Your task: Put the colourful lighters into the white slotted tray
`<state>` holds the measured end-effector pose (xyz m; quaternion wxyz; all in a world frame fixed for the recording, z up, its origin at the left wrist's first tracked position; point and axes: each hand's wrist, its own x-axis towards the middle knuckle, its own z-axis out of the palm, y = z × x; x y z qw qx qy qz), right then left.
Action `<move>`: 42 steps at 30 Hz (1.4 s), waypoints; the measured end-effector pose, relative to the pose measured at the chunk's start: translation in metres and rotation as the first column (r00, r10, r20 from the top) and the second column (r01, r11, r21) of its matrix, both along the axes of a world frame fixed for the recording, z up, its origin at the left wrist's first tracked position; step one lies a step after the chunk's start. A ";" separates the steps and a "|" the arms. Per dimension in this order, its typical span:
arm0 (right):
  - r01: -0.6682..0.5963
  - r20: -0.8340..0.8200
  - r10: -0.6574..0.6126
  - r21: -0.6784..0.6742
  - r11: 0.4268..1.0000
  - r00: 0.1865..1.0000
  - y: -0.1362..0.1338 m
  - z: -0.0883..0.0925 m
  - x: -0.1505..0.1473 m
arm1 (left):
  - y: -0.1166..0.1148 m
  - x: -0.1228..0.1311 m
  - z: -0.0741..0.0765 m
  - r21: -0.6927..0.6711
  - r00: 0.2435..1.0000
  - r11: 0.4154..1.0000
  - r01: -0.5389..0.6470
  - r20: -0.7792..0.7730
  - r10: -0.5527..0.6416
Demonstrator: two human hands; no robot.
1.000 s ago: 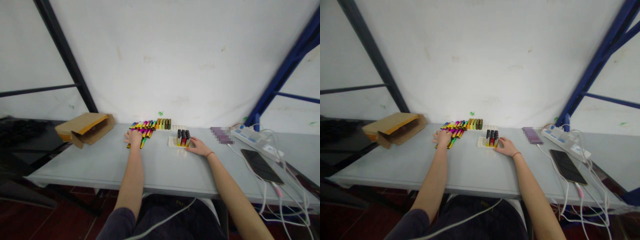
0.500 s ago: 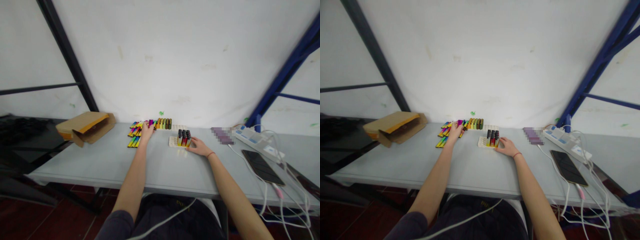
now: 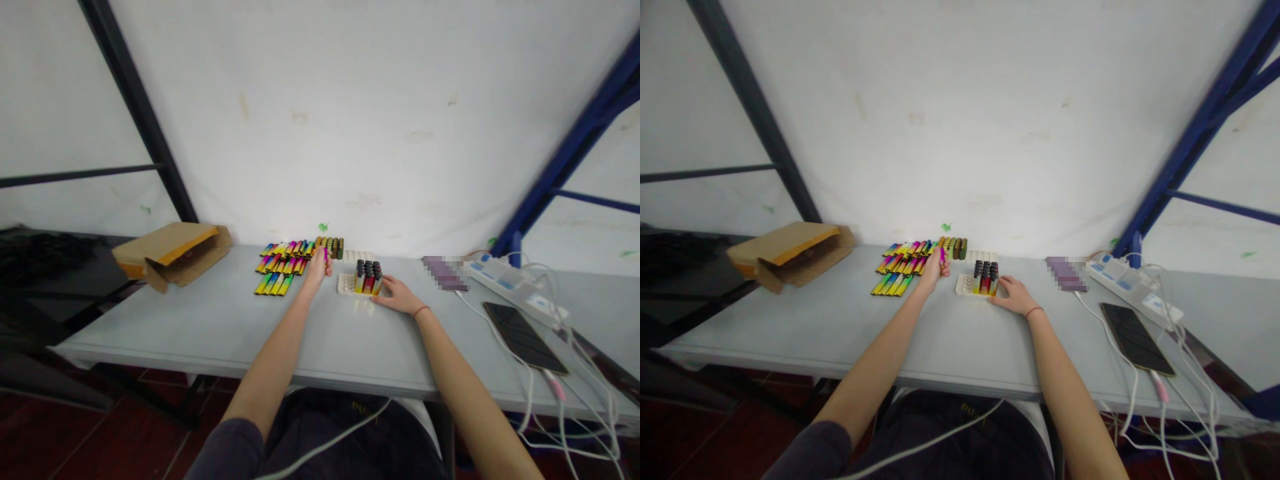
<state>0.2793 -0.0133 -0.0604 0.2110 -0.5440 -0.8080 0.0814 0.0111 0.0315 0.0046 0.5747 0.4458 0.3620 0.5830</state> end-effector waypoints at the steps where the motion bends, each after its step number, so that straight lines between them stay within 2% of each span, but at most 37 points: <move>1: 0.003 0.003 -0.003 0.001 1.000 1.000 0.000 0.000 0.000 | -0.001 0.002 -0.002 0.020 1.000 1.000 -0.004 0.016 0.004; 4: 0.004 0.007 -0.004 0.011 1.000 1.000 0.001 -0.001 0.000 | -0.002 0.008 -0.008 -0.004 0.998 0.999 -0.035 0.045 0.035; 8: 0.008 0.015 -0.008 0.011 1.000 1.000 0.000 0.000 -0.001 | -0.002 0.012 -0.014 -0.188 0.997 0.980 -0.067 0.023 0.073; 11: 0.005 0.022 -0.005 0.003 1.000 1.000 0.000 0.001 -0.001 | -0.001 0.013 -0.014 -0.249 0.992 0.961 -0.116 0.011 0.123; 22: -0.004 -0.004 0.004 0.005 1.000 1.000 -0.001 0.002 -0.001 | -0.005 0.022 -0.020 -0.205 0.976 0.956 -0.213 -0.003 0.217; 30: 0.001 0.000 -0.001 -0.006 1.000 1.000 -0.001 0.002 -0.001 | -0.006 0.019 -0.019 -0.251 0.986 0.956 -0.153 0.028 0.165; 39: -0.002 -0.014 0.002 0.001 1.000 1.000 0.000 0.001 0.000 | -0.008 0.021 -0.015 -0.199 0.967 0.950 -0.243 0.031 0.254; 42: 0.000 -0.010 0.000 -0.001 1.000 1.000 0.000 0.000 -0.001 | -0.006 0.019 -0.018 -0.223 0.977 0.956 -0.191 0.048 0.207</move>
